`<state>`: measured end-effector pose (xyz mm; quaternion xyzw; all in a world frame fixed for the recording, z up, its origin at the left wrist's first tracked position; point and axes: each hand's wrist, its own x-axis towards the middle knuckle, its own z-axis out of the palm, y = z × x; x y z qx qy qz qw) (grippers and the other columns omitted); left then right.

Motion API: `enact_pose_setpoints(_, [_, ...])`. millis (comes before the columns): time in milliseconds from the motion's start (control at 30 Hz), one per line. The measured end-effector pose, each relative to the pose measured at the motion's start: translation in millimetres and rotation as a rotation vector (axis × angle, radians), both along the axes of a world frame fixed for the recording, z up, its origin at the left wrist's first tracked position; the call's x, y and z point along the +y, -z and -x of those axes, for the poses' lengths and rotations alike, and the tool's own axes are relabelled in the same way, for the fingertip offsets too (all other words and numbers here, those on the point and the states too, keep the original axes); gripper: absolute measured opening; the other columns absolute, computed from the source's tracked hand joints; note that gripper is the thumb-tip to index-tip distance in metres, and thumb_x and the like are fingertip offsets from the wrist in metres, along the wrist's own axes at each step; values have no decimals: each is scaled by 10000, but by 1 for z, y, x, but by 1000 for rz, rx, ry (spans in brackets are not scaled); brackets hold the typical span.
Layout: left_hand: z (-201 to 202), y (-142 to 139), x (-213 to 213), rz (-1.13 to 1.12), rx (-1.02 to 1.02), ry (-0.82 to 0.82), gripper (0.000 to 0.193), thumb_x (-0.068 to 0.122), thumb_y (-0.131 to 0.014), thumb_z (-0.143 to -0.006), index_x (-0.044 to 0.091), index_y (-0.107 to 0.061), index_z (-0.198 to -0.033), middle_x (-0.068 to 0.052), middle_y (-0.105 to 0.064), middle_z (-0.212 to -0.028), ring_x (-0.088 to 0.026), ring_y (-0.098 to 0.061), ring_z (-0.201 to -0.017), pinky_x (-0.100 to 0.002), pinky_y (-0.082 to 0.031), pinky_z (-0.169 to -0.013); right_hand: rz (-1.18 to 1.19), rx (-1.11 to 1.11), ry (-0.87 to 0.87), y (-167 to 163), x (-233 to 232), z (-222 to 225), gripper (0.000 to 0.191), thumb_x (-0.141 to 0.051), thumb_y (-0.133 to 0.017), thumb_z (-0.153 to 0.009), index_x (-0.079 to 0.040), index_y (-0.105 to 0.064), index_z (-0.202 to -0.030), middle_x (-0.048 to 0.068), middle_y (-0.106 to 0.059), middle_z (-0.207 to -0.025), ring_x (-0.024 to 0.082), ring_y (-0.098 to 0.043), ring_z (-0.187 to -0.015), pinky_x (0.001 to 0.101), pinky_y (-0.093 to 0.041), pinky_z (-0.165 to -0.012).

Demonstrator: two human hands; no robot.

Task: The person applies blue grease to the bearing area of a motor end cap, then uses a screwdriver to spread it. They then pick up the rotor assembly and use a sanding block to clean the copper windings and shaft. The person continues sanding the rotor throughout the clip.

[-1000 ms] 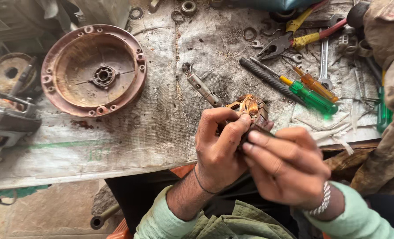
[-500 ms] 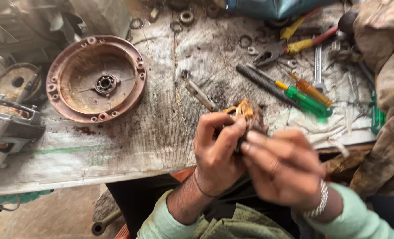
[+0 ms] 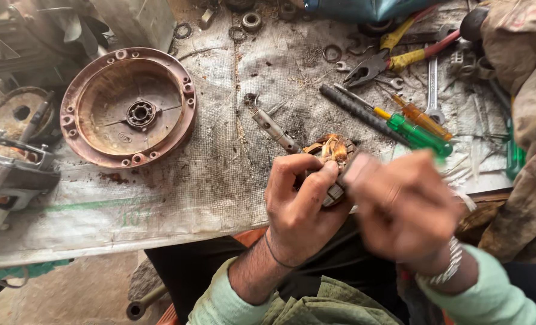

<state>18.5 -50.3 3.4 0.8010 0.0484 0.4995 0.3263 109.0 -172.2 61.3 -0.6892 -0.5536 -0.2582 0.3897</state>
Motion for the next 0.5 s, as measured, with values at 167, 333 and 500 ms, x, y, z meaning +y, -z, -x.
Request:
enact_pose_setpoints(167, [1,1,1,1,17,25,485,62,-867,-708,52,-680,-1156,-105,-580,-1113,-265,-610,-969,-371,-529,-779,-22,-37,-82,10,-6,0,228,72,-776,-771,14,-744,-989,132,-716,-939,247,-646,-771,361,-511,-668])
enact_pose_setpoints(333, [2,0,3,5,-10,58,475,89,-890,-760,50,-664,-1177,-110,-579,-1130,-278,-618,-1011,-357,-537,-781,2,-1,39,13,-7,-1,217,75,-759,-837,28,-755,-1048,120,-721,-959,262,-631,-812,362,-514,-694])
enact_pose_setpoints(500, [-1,2,1,35,-21,5,439,88,-910,-808,84,-663,-1171,-82,-585,-1149,-224,-633,-977,-322,-557,-795,-19,81,-46,4,-1,-3,199,60,-770,-879,9,-734,-1068,142,-724,-1050,246,-674,-845,329,-542,-745])
